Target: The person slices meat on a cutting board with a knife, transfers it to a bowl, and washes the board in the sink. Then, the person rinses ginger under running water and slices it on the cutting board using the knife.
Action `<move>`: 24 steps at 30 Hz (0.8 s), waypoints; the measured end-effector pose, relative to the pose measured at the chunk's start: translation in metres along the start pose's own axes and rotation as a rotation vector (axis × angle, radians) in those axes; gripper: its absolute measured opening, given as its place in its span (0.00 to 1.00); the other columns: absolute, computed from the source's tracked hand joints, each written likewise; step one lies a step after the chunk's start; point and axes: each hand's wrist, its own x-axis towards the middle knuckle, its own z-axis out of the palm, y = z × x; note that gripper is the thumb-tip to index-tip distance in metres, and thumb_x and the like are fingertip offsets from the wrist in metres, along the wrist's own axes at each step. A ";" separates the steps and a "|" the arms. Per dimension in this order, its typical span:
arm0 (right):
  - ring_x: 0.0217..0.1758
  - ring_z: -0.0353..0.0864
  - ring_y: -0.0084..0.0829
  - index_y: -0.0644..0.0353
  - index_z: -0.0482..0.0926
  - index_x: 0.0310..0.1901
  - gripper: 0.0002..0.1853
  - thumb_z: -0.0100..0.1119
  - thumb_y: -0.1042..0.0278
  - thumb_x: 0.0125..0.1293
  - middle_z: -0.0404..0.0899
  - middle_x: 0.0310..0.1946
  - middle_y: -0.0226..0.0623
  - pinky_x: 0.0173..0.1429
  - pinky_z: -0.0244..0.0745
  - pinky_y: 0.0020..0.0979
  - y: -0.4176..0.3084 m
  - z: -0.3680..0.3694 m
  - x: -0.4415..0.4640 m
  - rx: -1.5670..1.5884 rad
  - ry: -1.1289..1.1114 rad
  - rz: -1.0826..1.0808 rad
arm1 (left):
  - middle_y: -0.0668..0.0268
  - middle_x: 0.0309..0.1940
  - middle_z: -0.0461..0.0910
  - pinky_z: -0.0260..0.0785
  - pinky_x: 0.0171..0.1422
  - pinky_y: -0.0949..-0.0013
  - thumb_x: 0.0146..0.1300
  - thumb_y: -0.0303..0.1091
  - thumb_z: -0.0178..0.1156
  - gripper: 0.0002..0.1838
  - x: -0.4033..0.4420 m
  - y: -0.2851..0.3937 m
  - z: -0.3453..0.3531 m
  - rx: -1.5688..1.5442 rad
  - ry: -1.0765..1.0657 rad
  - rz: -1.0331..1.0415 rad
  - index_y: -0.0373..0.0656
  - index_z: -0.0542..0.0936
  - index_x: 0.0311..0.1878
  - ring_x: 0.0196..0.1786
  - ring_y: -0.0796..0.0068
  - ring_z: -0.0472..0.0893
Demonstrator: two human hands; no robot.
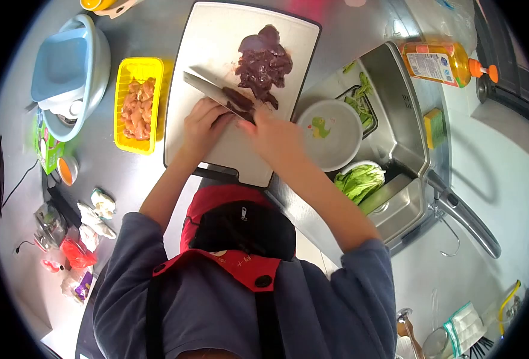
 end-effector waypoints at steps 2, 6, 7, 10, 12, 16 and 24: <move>0.25 0.81 0.51 0.59 0.73 0.35 0.21 0.48 0.47 0.71 0.78 0.19 0.48 0.28 0.74 0.48 0.019 -0.009 -0.022 -0.032 -0.138 0.122 | 0.68 0.38 0.82 0.75 0.47 0.68 0.47 0.24 0.69 0.11 0.005 0.002 -0.001 -0.003 0.016 0.024 0.43 0.83 0.37 0.45 0.68 0.81; 0.28 0.81 0.53 0.60 0.74 0.36 0.22 0.47 0.46 0.71 0.78 0.22 0.51 0.32 0.74 0.50 0.039 -0.017 -0.035 0.058 -0.165 0.153 | 0.68 0.39 0.82 0.76 0.49 0.68 0.48 0.24 0.68 0.11 0.003 0.002 0.001 -0.025 0.016 0.035 0.44 0.83 0.37 0.46 0.68 0.81; 0.28 0.79 0.54 0.61 0.75 0.37 0.22 0.46 0.46 0.72 0.78 0.22 0.51 0.32 0.72 0.49 0.041 -0.018 -0.025 0.114 -0.133 0.125 | 0.68 0.39 0.82 0.76 0.49 0.68 0.48 0.24 0.68 0.11 0.002 0.002 0.002 -0.025 0.017 0.039 0.44 0.83 0.37 0.46 0.68 0.81; 0.24 0.75 0.50 0.62 0.75 0.35 0.24 0.45 0.45 0.72 0.75 0.20 0.47 0.29 0.68 0.45 0.047 -0.017 0.004 0.268 -0.112 0.115 | 0.68 0.38 0.82 0.76 0.50 0.68 0.48 0.24 0.68 0.11 0.001 0.002 0.004 -0.021 0.024 0.051 0.44 0.83 0.37 0.46 0.68 0.81; 0.20 0.73 0.44 0.62 0.74 0.32 0.26 0.44 0.44 0.72 0.73 0.17 0.44 0.27 0.67 0.42 0.051 -0.017 0.015 0.374 -0.127 0.132 | 0.67 0.38 0.82 0.76 0.50 0.68 0.47 0.24 0.69 0.12 0.001 0.003 0.003 -0.007 0.040 0.069 0.44 0.83 0.38 0.46 0.67 0.81; 0.12 0.62 0.22 0.60 0.70 0.27 0.28 0.42 0.40 0.73 0.63 0.12 0.28 0.18 0.60 0.27 0.072 -0.037 0.016 0.684 -0.326 0.369 | 0.67 0.38 0.82 0.76 0.50 0.68 0.48 0.24 0.69 0.12 -0.001 0.002 0.002 -0.014 0.043 0.081 0.43 0.83 0.38 0.46 0.67 0.81; 0.11 0.58 0.17 0.59 0.70 0.28 0.29 0.40 0.38 0.73 0.61 0.13 0.25 0.15 0.56 0.23 0.059 -0.077 -0.001 1.089 -0.380 0.430 | 0.68 0.41 0.82 0.76 0.50 0.68 0.48 0.25 0.69 0.13 -0.004 0.003 0.004 0.038 0.057 0.102 0.44 0.83 0.41 0.47 0.68 0.81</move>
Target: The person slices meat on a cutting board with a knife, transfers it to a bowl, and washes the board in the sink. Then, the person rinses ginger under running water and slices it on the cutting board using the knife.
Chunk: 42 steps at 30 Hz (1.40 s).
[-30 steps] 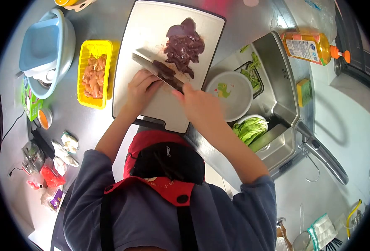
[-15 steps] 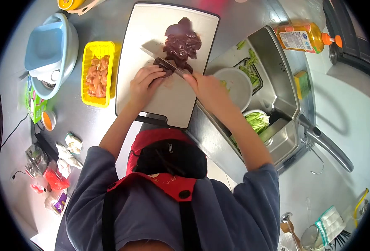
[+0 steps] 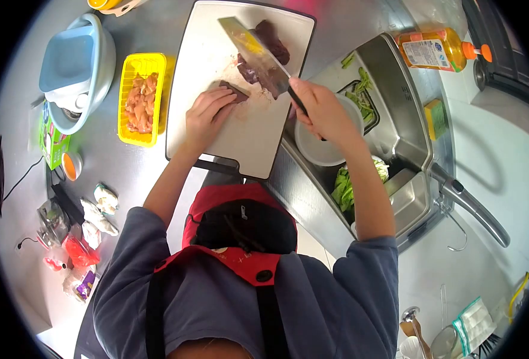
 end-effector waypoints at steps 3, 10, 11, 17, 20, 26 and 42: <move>0.13 0.61 0.19 0.60 0.70 0.29 0.27 0.41 0.41 0.73 0.62 0.14 0.26 0.18 0.60 0.26 -0.004 0.007 -0.008 -0.090 0.031 -0.007 | 0.69 0.42 0.82 0.76 0.49 0.69 0.49 0.26 0.70 0.15 0.000 0.003 0.001 0.036 0.033 0.016 0.44 0.83 0.42 0.47 0.69 0.81; 0.24 0.78 0.48 0.61 0.74 0.33 0.24 0.46 0.44 0.71 0.75 0.19 0.49 0.28 0.70 0.44 0.031 0.040 -0.021 -0.918 0.304 -0.410 | 0.67 0.42 0.82 0.76 0.50 0.69 0.46 0.25 0.72 0.16 -0.006 0.001 -0.004 0.061 0.032 -0.004 0.43 0.83 0.41 0.46 0.67 0.81; 0.25 0.78 0.52 0.61 0.74 0.33 0.24 0.47 0.45 0.71 0.76 0.19 0.51 0.28 0.71 0.46 0.034 0.044 -0.023 -0.958 0.282 -0.365 | 0.68 0.42 0.82 0.76 0.48 0.70 0.47 0.26 0.71 0.15 -0.006 0.000 -0.004 0.074 0.024 0.014 0.43 0.83 0.41 0.45 0.68 0.81; 0.19 0.77 0.50 0.60 0.71 0.29 0.22 0.50 0.48 0.70 0.74 0.14 0.46 0.23 0.71 0.46 0.046 0.049 -0.027 -1.077 0.321 -0.395 | 0.69 0.41 0.81 0.76 0.47 0.70 0.49 0.25 0.69 0.13 -0.006 -0.004 -0.004 0.094 -0.005 0.025 0.43 0.83 0.41 0.45 0.70 0.81; 0.18 0.77 0.48 0.60 0.71 0.29 0.22 0.50 0.49 0.70 0.74 0.13 0.45 0.23 0.71 0.44 0.045 0.051 -0.028 -1.121 0.343 -0.398 | 0.70 0.41 0.81 0.77 0.47 0.70 0.49 0.25 0.68 0.14 -0.004 -0.003 -0.005 0.092 -0.022 0.011 0.44 0.83 0.41 0.45 0.70 0.81; 0.18 0.78 0.47 0.60 0.72 0.31 0.21 0.49 0.49 0.71 0.74 0.13 0.43 0.22 0.72 0.44 0.040 0.051 -0.028 -1.162 0.309 -0.366 | 0.70 0.40 0.81 0.77 0.47 0.70 0.48 0.24 0.68 0.14 -0.003 -0.005 -0.005 0.062 -0.040 -0.002 0.44 0.84 0.41 0.46 0.70 0.81; 0.34 0.81 0.54 0.61 0.76 0.37 0.21 0.45 0.48 0.72 0.79 0.27 0.53 0.38 0.74 0.50 0.043 0.064 0.017 -0.913 0.266 -0.286 | 0.70 0.39 0.82 0.76 0.47 0.70 0.48 0.24 0.68 0.12 -0.002 -0.007 -0.003 -0.015 -0.028 -0.053 0.44 0.84 0.39 0.44 0.71 0.82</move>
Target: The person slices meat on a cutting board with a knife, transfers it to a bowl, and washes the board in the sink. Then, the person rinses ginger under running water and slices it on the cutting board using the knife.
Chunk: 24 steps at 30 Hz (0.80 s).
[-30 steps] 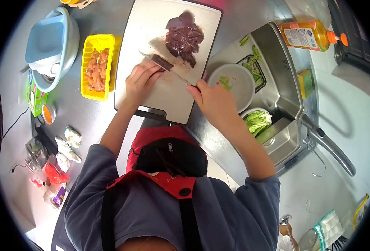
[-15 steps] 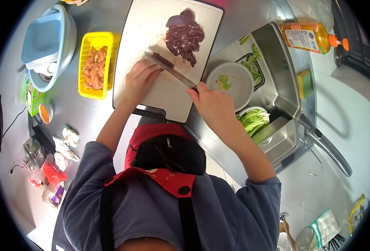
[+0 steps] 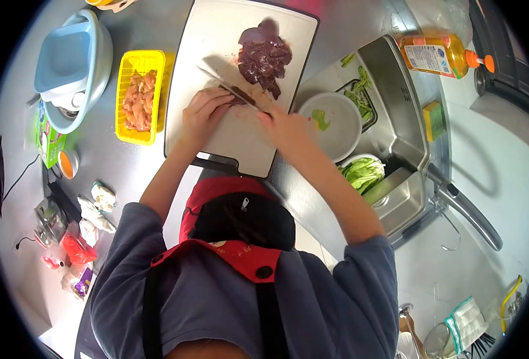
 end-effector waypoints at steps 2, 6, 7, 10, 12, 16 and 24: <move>0.39 0.79 0.56 0.62 0.76 0.38 0.22 0.43 0.49 0.73 0.79 0.31 0.56 0.42 0.72 0.51 0.027 -0.007 -0.021 0.074 -0.043 0.140 | 0.70 0.39 0.82 0.76 0.47 0.70 0.48 0.24 0.68 0.12 -0.001 0.002 0.000 -0.003 0.003 -0.007 0.45 0.84 0.39 0.44 0.71 0.82; 0.40 0.77 0.58 0.62 0.75 0.39 0.22 0.43 0.48 0.73 0.78 0.32 0.58 0.43 0.71 0.50 0.038 -0.026 -0.028 0.271 -0.087 0.138 | 0.70 0.38 0.82 0.76 0.47 0.71 0.48 0.24 0.68 0.13 0.001 0.002 0.000 0.025 0.011 0.023 0.45 0.84 0.40 0.45 0.71 0.81; 0.39 0.77 0.58 0.62 0.75 0.38 0.22 0.43 0.48 0.73 0.77 0.31 0.58 0.42 0.70 0.50 0.035 -0.031 -0.026 0.262 -0.044 0.139 | 0.70 0.38 0.82 0.76 0.47 0.71 0.48 0.24 0.68 0.13 0.000 0.002 0.000 0.029 0.010 0.023 0.45 0.84 0.40 0.45 0.71 0.81; 0.36 0.76 0.58 0.62 0.75 0.37 0.22 0.45 0.49 0.73 0.77 0.28 0.56 0.39 0.70 0.50 0.016 -0.040 -0.028 0.200 -0.036 0.102 | 0.69 0.39 0.82 0.76 0.47 0.71 0.48 0.24 0.68 0.13 -0.003 0.001 -0.002 0.038 0.010 0.030 0.45 0.84 0.41 0.45 0.71 0.81; 0.34 0.76 0.58 0.62 0.75 0.37 0.21 0.45 0.49 0.73 0.76 0.25 0.55 0.38 0.70 0.50 0.012 -0.039 -0.035 0.137 -0.064 0.068 | 0.69 0.39 0.81 0.76 0.47 0.71 0.48 0.24 0.68 0.14 -0.003 0.001 -0.001 0.050 0.004 0.041 0.44 0.83 0.41 0.45 0.71 0.81; 0.29 0.76 0.57 0.61 0.74 0.34 0.21 0.47 0.48 0.72 0.75 0.21 0.53 0.34 0.69 0.51 0.017 -0.031 -0.041 0.076 -0.052 0.017 | 0.69 0.39 0.81 0.76 0.47 0.71 0.48 0.24 0.68 0.14 -0.003 0.001 0.000 0.047 0.009 0.030 0.44 0.83 0.41 0.45 0.71 0.81; 0.25 0.76 0.56 0.61 0.72 0.31 0.21 0.49 0.49 0.71 0.74 0.17 0.52 0.30 0.70 0.51 0.011 -0.031 -0.044 -0.016 -0.048 0.005 | 0.69 0.38 0.82 0.76 0.46 0.71 0.48 0.25 0.68 0.12 -0.002 0.001 0.000 0.051 0.027 0.039 0.44 0.83 0.39 0.45 0.70 0.81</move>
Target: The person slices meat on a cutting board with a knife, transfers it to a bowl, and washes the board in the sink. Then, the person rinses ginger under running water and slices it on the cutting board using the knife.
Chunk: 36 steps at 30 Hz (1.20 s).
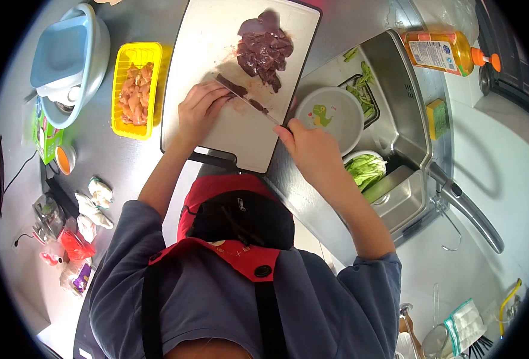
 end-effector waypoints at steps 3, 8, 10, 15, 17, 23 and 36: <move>0.22 0.77 0.53 0.61 0.71 0.31 0.21 0.49 0.49 0.71 0.74 0.15 0.48 0.26 0.70 0.49 -0.005 0.001 0.000 -0.108 0.043 -0.043 | 0.70 0.38 0.82 0.76 0.46 0.70 0.48 0.25 0.69 0.11 0.000 0.001 -0.001 0.021 -0.006 -0.003 0.44 0.84 0.38 0.44 0.70 0.82; 0.18 0.79 0.47 0.60 0.71 0.30 0.21 0.50 0.48 0.70 0.75 0.13 0.43 0.22 0.73 0.45 -0.016 -0.003 0.000 -0.267 0.067 -0.053 | 0.70 0.37 0.82 0.76 0.45 0.70 0.47 0.26 0.69 0.11 -0.003 -0.001 -0.001 0.014 -0.015 -0.007 0.44 0.84 0.37 0.44 0.70 0.81; 0.18 0.79 0.48 0.60 0.71 0.31 0.21 0.50 0.48 0.70 0.75 0.13 0.44 0.22 0.73 0.45 -0.020 -0.009 0.003 -0.289 0.054 -0.054 | 0.70 0.36 0.82 0.76 0.44 0.70 0.47 0.26 0.69 0.11 -0.003 -0.001 -0.001 0.011 -0.023 -0.018 0.44 0.84 0.37 0.43 0.70 0.82; 0.19 0.79 0.48 0.60 0.72 0.31 0.22 0.49 0.46 0.70 0.75 0.14 0.44 0.23 0.74 0.44 -0.021 -0.014 0.010 -0.341 0.015 -0.067 | 0.71 0.34 0.81 0.75 0.42 0.70 0.47 0.26 0.69 0.10 -0.002 -0.003 -0.002 0.007 -0.041 -0.029 0.45 0.84 0.36 0.39 0.71 0.81; 0.19 0.79 0.48 0.60 0.73 0.32 0.23 0.48 0.45 0.70 0.75 0.14 0.43 0.23 0.74 0.45 -0.018 -0.011 0.014 -0.287 0.010 -0.065 | 0.71 0.33 0.80 0.75 0.41 0.70 0.47 0.26 0.69 0.10 -0.001 -0.003 -0.001 -0.005 -0.028 -0.032 0.45 0.84 0.36 0.39 0.72 0.81; 0.25 0.80 0.51 0.60 0.76 0.35 0.22 0.48 0.45 0.70 0.78 0.19 0.47 0.29 0.74 0.49 -0.033 0.007 0.041 -0.219 0.020 -0.022 | 0.70 0.33 0.81 0.75 0.42 0.70 0.48 0.24 0.68 0.11 -0.001 -0.005 -0.001 -0.036 -0.014 -0.042 0.45 0.84 0.37 0.40 0.71 0.81; 0.33 0.79 0.58 0.62 0.75 0.38 0.23 0.45 0.47 0.72 0.78 0.26 0.55 0.37 0.72 0.50 0.015 0.025 0.009 0.062 -0.023 0.128 | 0.69 0.39 0.83 0.76 0.48 0.69 0.49 0.23 0.67 0.12 0.002 -0.004 -0.007 -0.048 -0.016 -0.022 0.44 0.84 0.38 0.45 0.70 0.82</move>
